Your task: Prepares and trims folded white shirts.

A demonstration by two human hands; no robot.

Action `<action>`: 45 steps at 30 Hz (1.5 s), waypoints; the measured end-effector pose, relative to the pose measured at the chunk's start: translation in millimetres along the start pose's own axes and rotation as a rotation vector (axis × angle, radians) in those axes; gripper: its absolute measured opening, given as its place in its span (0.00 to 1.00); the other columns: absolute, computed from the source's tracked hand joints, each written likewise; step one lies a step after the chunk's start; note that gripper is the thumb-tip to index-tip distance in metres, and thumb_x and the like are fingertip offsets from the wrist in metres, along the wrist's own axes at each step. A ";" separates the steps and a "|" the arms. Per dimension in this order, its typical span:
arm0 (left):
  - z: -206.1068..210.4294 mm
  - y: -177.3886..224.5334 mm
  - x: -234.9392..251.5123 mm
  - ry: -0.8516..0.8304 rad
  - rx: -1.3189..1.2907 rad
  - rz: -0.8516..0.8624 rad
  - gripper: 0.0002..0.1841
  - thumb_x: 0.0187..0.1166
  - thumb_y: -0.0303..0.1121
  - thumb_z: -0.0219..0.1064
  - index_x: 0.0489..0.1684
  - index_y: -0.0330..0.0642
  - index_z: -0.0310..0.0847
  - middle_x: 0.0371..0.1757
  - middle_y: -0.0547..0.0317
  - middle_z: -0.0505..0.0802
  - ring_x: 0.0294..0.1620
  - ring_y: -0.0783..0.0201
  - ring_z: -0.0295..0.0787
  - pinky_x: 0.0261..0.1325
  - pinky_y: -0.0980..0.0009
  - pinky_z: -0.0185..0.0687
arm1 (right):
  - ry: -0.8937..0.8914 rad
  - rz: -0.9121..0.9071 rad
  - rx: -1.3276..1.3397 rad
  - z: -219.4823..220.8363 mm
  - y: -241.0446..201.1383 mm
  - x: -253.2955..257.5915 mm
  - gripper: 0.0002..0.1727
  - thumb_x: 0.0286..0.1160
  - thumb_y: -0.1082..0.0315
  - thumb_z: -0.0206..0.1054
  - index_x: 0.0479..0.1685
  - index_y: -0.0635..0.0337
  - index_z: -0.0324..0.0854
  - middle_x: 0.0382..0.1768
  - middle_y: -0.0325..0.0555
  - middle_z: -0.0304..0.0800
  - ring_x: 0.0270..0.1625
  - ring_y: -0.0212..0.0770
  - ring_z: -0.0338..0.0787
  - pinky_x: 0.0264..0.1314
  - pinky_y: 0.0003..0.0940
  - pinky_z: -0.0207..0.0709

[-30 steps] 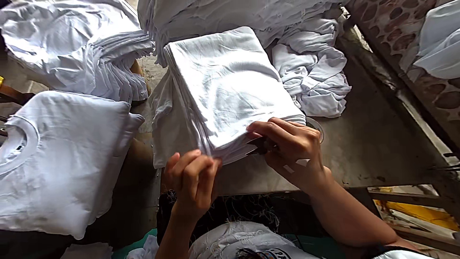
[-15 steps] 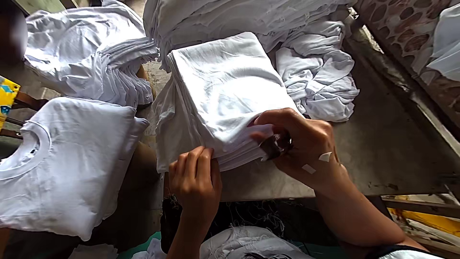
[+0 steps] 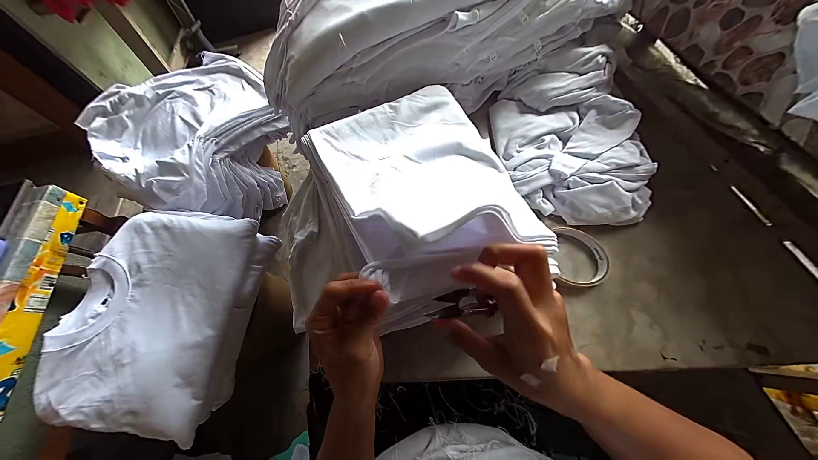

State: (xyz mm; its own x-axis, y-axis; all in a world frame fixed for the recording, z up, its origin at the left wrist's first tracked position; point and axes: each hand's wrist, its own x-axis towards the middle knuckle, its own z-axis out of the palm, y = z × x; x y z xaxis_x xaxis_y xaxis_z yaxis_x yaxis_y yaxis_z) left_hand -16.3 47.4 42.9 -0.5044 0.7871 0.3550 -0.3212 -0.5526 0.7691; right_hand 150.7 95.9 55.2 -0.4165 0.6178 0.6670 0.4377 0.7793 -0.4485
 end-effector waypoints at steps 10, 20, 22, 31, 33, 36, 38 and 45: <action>-22.9 19.1 -16.7 -0.270 0.536 0.290 0.16 0.89 0.54 0.54 0.41 0.61 0.86 0.52 0.82 0.91 0.60 0.80 0.86 0.63 0.81 0.80 | 0.032 -0.127 -0.065 19.6 -12.8 8.9 0.21 0.92 0.56 0.53 0.38 0.60 0.85 0.17 0.41 0.76 0.17 0.37 0.74 0.21 0.28 0.62; -14.5 24.0 5.5 -0.197 0.669 -0.012 0.04 0.75 0.49 0.72 0.38 0.68 0.91 0.35 0.93 0.93 0.39 0.94 0.88 0.44 0.90 0.84 | -0.422 -0.353 -0.001 -4.3 -14.1 -16.2 0.08 0.77 0.64 0.64 0.35 0.48 0.89 0.36 0.44 0.91 0.18 0.41 0.80 0.17 0.35 0.71; 10.9 33.2 49.1 -0.333 0.579 0.125 0.06 0.79 0.47 0.68 0.44 0.74 0.91 0.43 0.94 0.94 0.47 0.91 0.89 0.52 0.87 0.85 | -0.146 -0.257 -0.225 -21.0 18.6 15.9 0.08 0.75 0.67 0.62 0.31 0.47 0.86 0.29 0.42 0.87 0.25 0.42 0.84 0.23 0.35 0.74; 32.7 -16.2 93.8 -0.714 0.793 0.405 0.14 0.84 0.47 0.65 0.44 0.45 0.85 0.56 0.66 0.89 0.65 0.72 0.84 0.68 0.72 0.82 | -0.224 0.674 -0.290 -58.9 171.3 30.1 0.22 0.84 0.55 0.65 0.68 0.60 0.83 0.59 0.66 0.86 0.56 0.68 0.89 0.51 0.71 0.77; 45.4 -19.5 47.5 -0.753 0.846 0.567 0.14 0.82 0.51 0.67 0.36 0.51 0.82 0.49 0.67 0.86 0.59 0.73 0.82 0.65 0.77 0.75 | -0.080 0.706 -0.224 -72.8 145.8 11.7 0.26 0.80 0.53 0.69 0.68 0.63 0.79 0.51 0.63 0.84 0.45 0.62 0.87 0.42 0.64 0.77; 62.4 -42.3 3.0 -0.723 1.146 0.734 0.16 0.81 0.49 0.69 0.37 0.43 0.85 0.44 0.53 0.86 0.53 0.56 0.80 0.64 0.66 0.68 | 0.069 0.669 -0.114 -75.6 105.4 -24.7 0.26 0.84 0.50 0.61 0.69 0.59 0.71 0.43 0.43 0.82 0.30 0.33 0.80 0.30 0.35 0.77; 60.9 -57.9 -5.0 -0.687 1.154 0.681 0.13 0.81 0.42 0.69 0.37 0.41 0.89 0.44 0.51 0.88 0.55 0.54 0.81 0.66 0.64 0.70 | 0.143 0.574 -0.054 -65.3 92.1 -51.2 0.20 0.85 0.56 0.61 0.64 0.61 0.72 0.37 0.39 0.81 0.27 0.23 0.76 0.28 0.20 0.73; 59.3 -16.7 -23.5 -0.729 0.956 0.536 0.11 0.86 0.45 0.62 0.31 0.55 0.75 0.49 0.72 0.79 0.66 0.77 0.71 0.79 0.75 0.55 | 0.248 0.447 0.070 -46.1 82.3 -97.8 0.19 0.91 0.55 0.57 0.59 0.64 0.70 0.32 0.39 0.76 0.31 0.15 0.72 0.37 0.06 0.68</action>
State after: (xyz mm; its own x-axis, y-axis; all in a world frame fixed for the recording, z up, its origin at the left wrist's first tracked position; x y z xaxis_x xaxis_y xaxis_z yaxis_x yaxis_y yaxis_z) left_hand 48.4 54.4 53.3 0.2507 0.6648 0.7037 0.6241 -0.6667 0.4075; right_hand 264.2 94.7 -19.5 0.0037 0.8552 0.5183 0.4714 0.4556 -0.7551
